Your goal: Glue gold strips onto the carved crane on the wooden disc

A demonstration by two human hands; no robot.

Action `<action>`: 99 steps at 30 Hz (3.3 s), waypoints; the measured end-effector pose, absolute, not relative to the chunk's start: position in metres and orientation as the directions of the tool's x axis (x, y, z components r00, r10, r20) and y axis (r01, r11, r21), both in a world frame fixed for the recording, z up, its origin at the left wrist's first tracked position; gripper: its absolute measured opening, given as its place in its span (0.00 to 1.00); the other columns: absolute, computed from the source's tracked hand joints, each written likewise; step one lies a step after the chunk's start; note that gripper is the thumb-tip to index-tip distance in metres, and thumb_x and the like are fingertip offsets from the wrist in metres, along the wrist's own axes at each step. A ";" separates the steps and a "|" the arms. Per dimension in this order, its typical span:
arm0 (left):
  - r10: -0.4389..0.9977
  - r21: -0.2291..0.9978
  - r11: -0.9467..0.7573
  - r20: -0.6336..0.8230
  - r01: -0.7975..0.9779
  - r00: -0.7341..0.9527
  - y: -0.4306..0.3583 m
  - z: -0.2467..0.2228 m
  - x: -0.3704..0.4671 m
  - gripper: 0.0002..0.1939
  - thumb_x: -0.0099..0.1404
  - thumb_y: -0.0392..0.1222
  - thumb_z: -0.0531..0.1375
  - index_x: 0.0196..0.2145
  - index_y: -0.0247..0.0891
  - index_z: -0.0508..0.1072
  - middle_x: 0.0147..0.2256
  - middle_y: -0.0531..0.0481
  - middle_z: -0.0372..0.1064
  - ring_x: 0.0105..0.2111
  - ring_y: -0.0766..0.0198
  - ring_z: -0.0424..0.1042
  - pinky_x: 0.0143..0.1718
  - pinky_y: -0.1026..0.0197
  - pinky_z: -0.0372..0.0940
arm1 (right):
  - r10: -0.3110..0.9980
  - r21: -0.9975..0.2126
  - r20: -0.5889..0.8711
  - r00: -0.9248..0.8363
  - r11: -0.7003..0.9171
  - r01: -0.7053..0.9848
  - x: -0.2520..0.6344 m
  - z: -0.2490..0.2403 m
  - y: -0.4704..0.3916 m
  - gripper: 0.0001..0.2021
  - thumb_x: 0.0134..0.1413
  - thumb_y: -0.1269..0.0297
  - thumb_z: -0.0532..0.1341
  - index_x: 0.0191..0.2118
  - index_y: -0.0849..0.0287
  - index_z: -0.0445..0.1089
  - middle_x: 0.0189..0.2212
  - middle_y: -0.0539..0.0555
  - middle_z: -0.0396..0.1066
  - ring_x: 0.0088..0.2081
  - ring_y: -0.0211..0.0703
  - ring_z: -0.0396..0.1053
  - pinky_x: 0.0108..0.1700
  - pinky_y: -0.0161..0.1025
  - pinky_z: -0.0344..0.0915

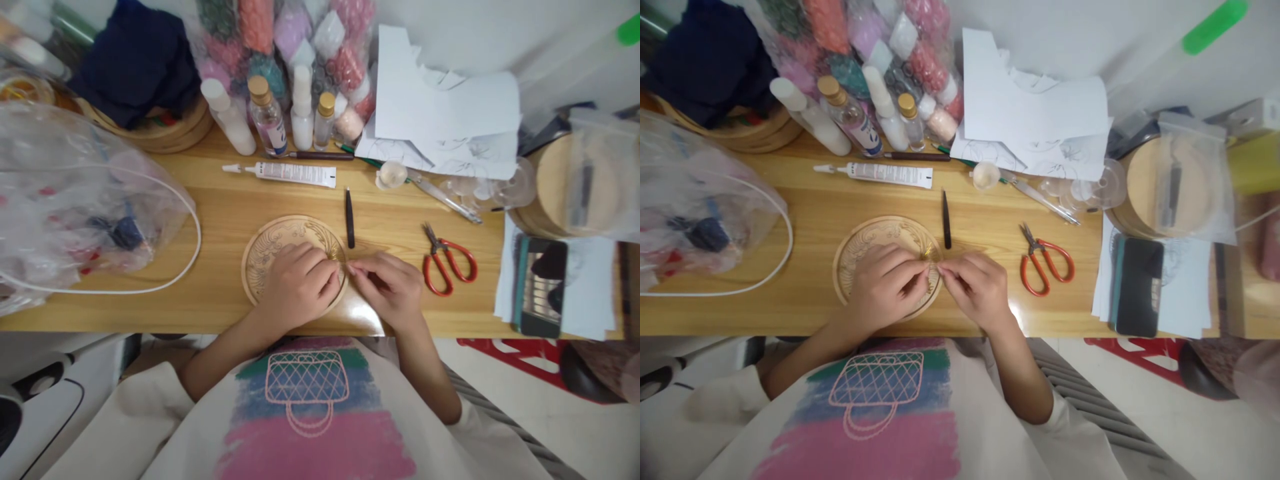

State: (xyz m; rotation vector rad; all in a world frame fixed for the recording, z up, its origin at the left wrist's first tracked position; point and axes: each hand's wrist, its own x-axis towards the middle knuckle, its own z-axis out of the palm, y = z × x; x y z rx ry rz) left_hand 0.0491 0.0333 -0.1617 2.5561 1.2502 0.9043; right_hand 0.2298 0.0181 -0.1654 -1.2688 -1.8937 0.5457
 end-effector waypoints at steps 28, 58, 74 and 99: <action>0.749 0.350 -0.657 0.403 0.668 0.526 0.020 -0.159 0.032 0.06 0.66 0.32 0.58 0.32 0.37 0.73 0.27 0.51 0.70 0.30 0.61 0.67 0.31 0.56 0.61 | 0.920 -0.714 0.294 -0.260 0.392 0.580 0.236 -0.171 0.021 0.06 0.58 0.70 0.62 0.34 0.57 0.77 0.28 0.53 0.79 0.30 0.40 0.75 0.33 0.38 0.71; 0.790 0.302 -0.605 0.346 0.737 0.506 0.033 -0.155 0.047 0.09 0.66 0.33 0.58 0.28 0.36 0.73 0.27 0.49 0.71 0.30 0.59 0.68 0.33 0.56 0.60 | 0.922 -0.767 0.321 -0.214 0.386 0.512 0.235 -0.167 0.022 0.04 0.55 0.74 0.65 0.35 0.59 0.75 0.29 0.53 0.77 0.30 0.36 0.73 0.33 0.34 0.70; 0.799 0.319 -0.598 0.311 0.735 0.515 0.033 -0.156 0.046 0.08 0.66 0.32 0.57 0.30 0.36 0.74 0.29 0.49 0.72 0.31 0.59 0.69 0.33 0.56 0.61 | 0.896 -0.709 0.354 -0.270 0.445 0.548 0.235 -0.167 0.023 0.05 0.56 0.74 0.64 0.36 0.58 0.74 0.30 0.54 0.77 0.32 0.40 0.74 0.34 0.37 0.71; 0.786 0.363 -0.614 0.358 0.701 0.504 0.025 -0.159 0.032 0.06 0.67 0.33 0.58 0.32 0.37 0.74 0.29 0.50 0.72 0.31 0.61 0.69 0.33 0.55 0.61 | 0.916 -0.754 0.306 -0.259 0.399 0.522 0.241 -0.170 0.031 0.05 0.55 0.72 0.64 0.35 0.56 0.78 0.31 0.53 0.77 0.32 0.40 0.74 0.35 0.38 0.71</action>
